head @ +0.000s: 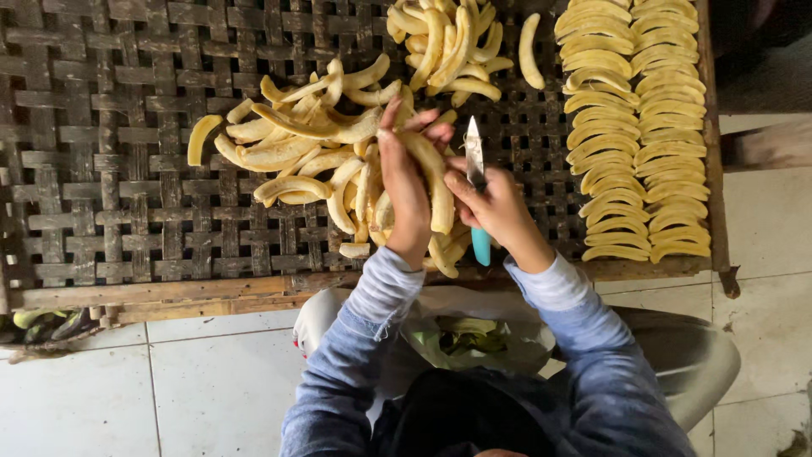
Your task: The person sits at a woven bamboo drying rack and trims banana halves with a small knife, removing tips and blemishes. They place the trimmed bananas in neat rows on the right side of the rack and set trimmings aside, working through the pile one piece at a time.
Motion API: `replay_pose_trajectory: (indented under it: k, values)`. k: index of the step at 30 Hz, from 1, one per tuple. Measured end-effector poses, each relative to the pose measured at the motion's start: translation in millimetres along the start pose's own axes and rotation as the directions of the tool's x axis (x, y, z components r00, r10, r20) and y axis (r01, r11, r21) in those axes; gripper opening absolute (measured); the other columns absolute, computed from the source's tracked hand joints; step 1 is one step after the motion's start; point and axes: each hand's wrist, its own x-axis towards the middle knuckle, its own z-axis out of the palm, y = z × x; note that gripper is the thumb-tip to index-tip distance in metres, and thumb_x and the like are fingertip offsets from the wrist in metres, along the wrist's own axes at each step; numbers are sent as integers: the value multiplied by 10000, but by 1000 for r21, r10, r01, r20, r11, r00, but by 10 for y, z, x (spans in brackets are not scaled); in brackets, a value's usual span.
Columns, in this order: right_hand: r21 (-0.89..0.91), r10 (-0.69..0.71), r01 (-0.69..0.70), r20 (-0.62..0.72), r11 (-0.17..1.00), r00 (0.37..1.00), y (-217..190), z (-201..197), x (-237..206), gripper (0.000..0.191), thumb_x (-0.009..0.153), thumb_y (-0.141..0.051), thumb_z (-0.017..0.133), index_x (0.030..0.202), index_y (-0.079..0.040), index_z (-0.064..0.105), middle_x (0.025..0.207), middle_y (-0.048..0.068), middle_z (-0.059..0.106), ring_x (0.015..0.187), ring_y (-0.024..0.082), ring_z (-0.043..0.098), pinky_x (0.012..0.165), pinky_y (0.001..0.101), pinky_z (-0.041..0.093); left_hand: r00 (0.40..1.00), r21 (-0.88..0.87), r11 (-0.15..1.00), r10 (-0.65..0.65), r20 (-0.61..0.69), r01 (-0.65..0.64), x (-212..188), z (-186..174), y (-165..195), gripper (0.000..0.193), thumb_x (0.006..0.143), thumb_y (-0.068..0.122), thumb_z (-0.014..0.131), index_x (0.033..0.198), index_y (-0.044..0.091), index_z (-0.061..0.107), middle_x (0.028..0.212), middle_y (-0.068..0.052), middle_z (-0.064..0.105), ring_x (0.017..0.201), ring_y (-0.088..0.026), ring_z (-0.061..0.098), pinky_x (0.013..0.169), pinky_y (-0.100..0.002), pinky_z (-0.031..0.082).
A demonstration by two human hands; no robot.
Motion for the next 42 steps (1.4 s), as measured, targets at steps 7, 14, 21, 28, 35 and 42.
replay_pose_trajectory:
  k: [7,14,21,28,35,42]
  values:
    - [-542,-372,373,117,754,921,-219,282,-477,379,1098,-124,517,1468,-46,495,901,123,655,709,257,636,647,358,509,836,-315,927,-333,-436,204,105,-513,-83,556,1051,595,298,1355,171,492,1222,-40,670,761,-200,550,641,-361,485]
    - [-673,-434,441,194,593,880,-271,370,-560,405,1074,-112,526,1473,-55,483,926,178,698,755,332,692,664,398,529,818,-91,973,-227,-528,212,92,-268,130,468,1069,546,320,1263,187,550,1168,10,653,832,-157,516,639,-340,463]
    - [-686,-324,334,150,647,934,-215,362,-509,394,1055,-116,532,1442,-51,502,779,148,657,577,285,630,555,389,479,829,-78,972,-231,-509,223,59,-186,191,297,1077,413,419,1165,165,556,1056,-10,622,799,-163,519,581,-300,449]
    - [-669,-404,432,210,605,890,-105,322,-366,398,1062,-112,539,1448,-35,477,807,149,653,639,310,641,588,406,487,852,-192,928,-369,-372,319,85,-221,152,244,1096,354,442,1148,159,580,994,20,591,751,-139,511,573,-284,437]
    - [-717,-407,424,212,553,889,51,252,-182,436,1038,-90,555,1461,-42,461,945,184,713,770,365,703,658,438,538,870,-327,877,-436,-230,353,65,-265,73,210,1112,289,443,1132,114,559,953,-13,582,737,-161,534,591,-301,468]
    - [-744,-526,497,231,447,819,101,278,20,446,1045,-65,565,1475,-84,446,1243,206,700,900,406,723,719,440,572,871,-385,856,-445,-210,344,44,-351,-97,233,1115,262,430,1147,62,546,952,-59,593,809,-228,609,825,-409,588]
